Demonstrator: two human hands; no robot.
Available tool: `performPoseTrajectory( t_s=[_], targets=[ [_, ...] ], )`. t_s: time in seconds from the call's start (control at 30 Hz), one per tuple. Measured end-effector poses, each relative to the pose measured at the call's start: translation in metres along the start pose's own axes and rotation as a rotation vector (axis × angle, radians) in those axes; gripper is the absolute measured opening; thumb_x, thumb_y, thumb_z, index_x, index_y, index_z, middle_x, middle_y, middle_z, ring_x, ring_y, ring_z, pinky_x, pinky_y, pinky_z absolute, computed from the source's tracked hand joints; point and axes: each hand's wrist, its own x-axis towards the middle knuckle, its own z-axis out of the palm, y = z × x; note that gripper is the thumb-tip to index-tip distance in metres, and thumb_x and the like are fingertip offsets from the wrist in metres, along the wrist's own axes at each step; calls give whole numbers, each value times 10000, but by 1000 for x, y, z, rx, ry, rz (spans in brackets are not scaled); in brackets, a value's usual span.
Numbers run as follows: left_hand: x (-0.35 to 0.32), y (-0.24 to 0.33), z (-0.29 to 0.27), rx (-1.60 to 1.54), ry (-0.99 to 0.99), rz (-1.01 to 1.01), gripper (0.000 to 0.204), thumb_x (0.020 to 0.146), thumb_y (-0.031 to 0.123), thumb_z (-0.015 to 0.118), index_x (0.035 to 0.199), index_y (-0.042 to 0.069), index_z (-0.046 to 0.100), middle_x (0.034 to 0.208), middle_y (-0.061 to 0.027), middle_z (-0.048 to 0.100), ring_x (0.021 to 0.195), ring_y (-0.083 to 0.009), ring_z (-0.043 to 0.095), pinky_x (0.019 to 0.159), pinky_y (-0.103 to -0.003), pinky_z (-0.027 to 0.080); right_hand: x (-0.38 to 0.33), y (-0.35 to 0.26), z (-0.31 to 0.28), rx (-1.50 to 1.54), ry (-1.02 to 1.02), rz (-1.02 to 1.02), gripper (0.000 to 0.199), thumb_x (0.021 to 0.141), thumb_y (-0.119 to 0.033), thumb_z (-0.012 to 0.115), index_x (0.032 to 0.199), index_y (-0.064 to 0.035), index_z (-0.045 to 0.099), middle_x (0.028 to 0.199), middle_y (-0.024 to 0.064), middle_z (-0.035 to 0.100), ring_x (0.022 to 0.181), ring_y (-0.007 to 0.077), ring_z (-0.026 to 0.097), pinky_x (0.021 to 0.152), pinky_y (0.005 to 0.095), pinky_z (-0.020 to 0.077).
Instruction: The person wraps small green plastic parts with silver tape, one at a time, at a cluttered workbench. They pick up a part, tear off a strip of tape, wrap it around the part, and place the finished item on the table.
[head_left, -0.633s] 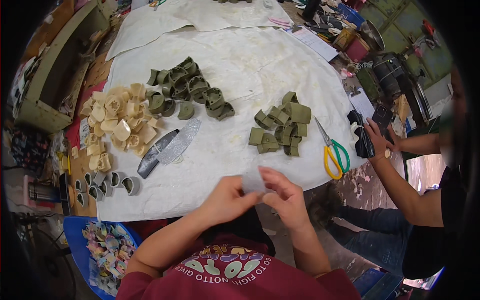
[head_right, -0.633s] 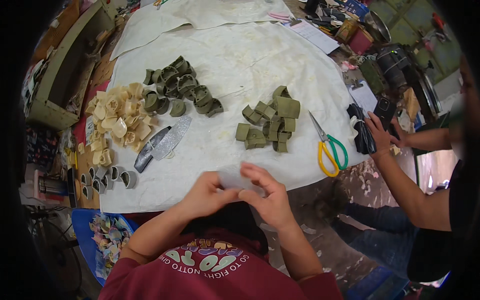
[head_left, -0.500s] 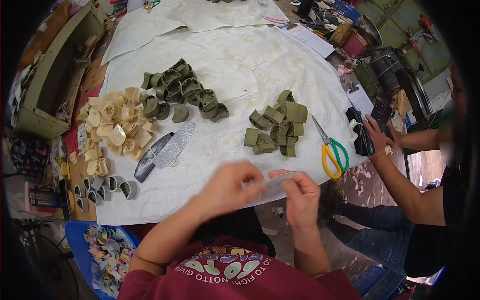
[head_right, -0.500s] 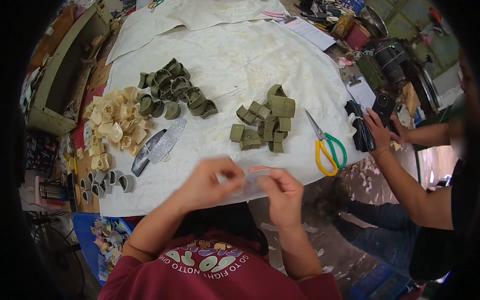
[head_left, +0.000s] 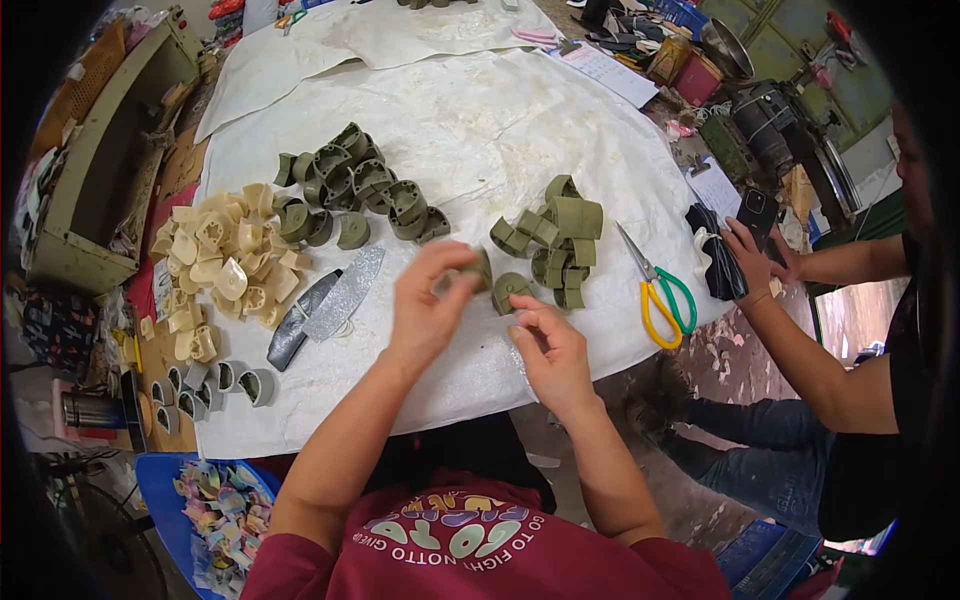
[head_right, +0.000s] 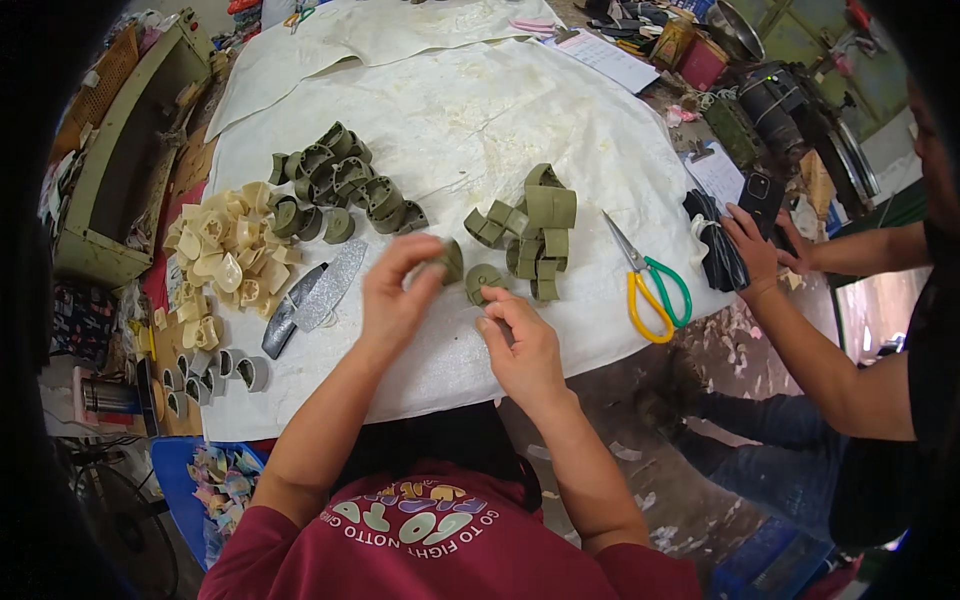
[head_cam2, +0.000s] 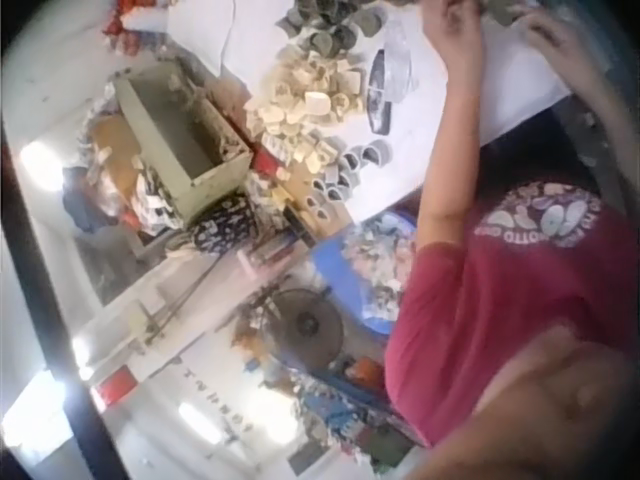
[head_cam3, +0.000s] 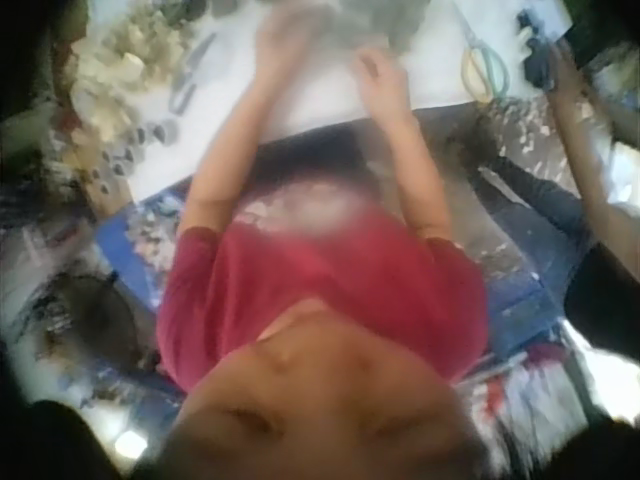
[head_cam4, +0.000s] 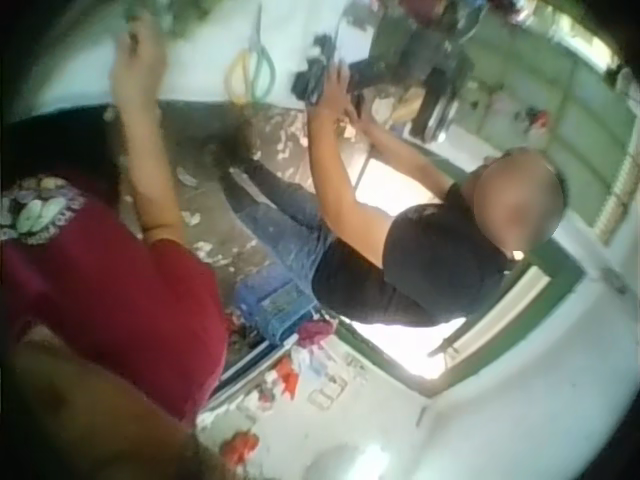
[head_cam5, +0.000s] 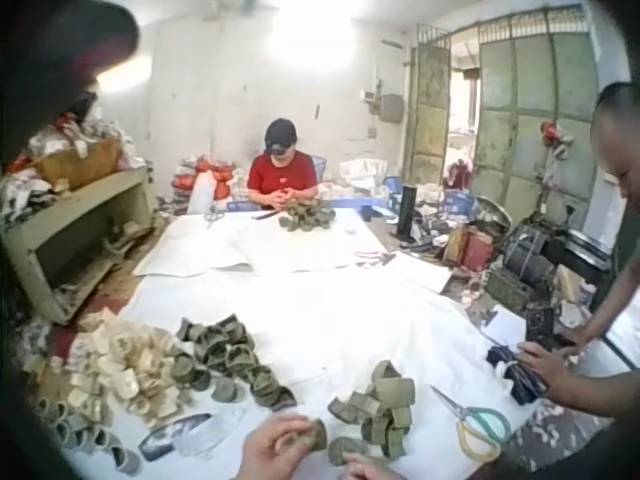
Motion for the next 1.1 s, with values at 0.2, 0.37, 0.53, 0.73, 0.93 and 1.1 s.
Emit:
performPoseTrajectory(
  t_s=[0.2, 0.37, 0.53, 0.73, 0.93, 1.1],
  targets=[
    [-10, 35, -64, -539, 147, -440, 314, 923, 185, 599, 1197, 52, 523, 1074, -114, 652, 956, -253, 657, 827, -360, 544, 6, 3, 11, -232, 83, -229, 87, 793, 15, 636, 872, 12, 600, 994, 134, 595, 806, 242, 600, 677, 298, 489],
    [-56, 50, -102, -741, 212, -478, 342, 937, 295, 580, 1177, 56, 531, 1041, -94, 646, 895, -228, 648, 726, -326, 543, 4, -8, 14, 4, 133, -250, 81, 800, 28, 637, 874, 15, 606, 936, 112, 580, 809, 180, 589, 703, 269, 483],
    [-96, 53, -101, -725, 231, -578, 327, 920, 301, 621, 1101, 33, 571, 933, -87, 666, 730, -182, 632, 606, -281, 490, -23, -71, 70, 237, -505, -188, 78, 830, -14, 639, 901, -4, 607, 958, 106, 633, 883, 183, 605, 814, 297, 470],
    [-116, 77, -115, -622, 274, -493, 252, 920, 168, 618, 1111, 3, 627, 1102, -101, 651, 951, -146, 612, 839, -311, 473, -34, -73, 98, 247, -528, -210, 91, 837, -39, 648, 915, -14, 609, 1078, 138, 639, 970, 219, 621, 848, 309, 473],
    [-121, 80, -121, -461, 188, -443, 293, 858, 2, 641, 1148, 10, 604, 1174, -83, 597, 1045, -140, 577, 905, -279, 454, -41, -86, 110, 251, -627, -98, 107, 848, -30, 630, 953, -19, 636, 1134, 132, 636, 1003, 195, 617, 829, 295, 483],
    [-118, 79, -132, -537, 278, -333, 412, 841, -24, 650, 1236, -2, 534, 1203, -93, 582, 1069, -148, 570, 923, -284, 450, -17, -96, 76, 271, -583, 132, 199, 839, 5, 623, 1022, -40, 690, 954, 65, 664, 909, 139, 591, 775, 265, 461]
  ],
)
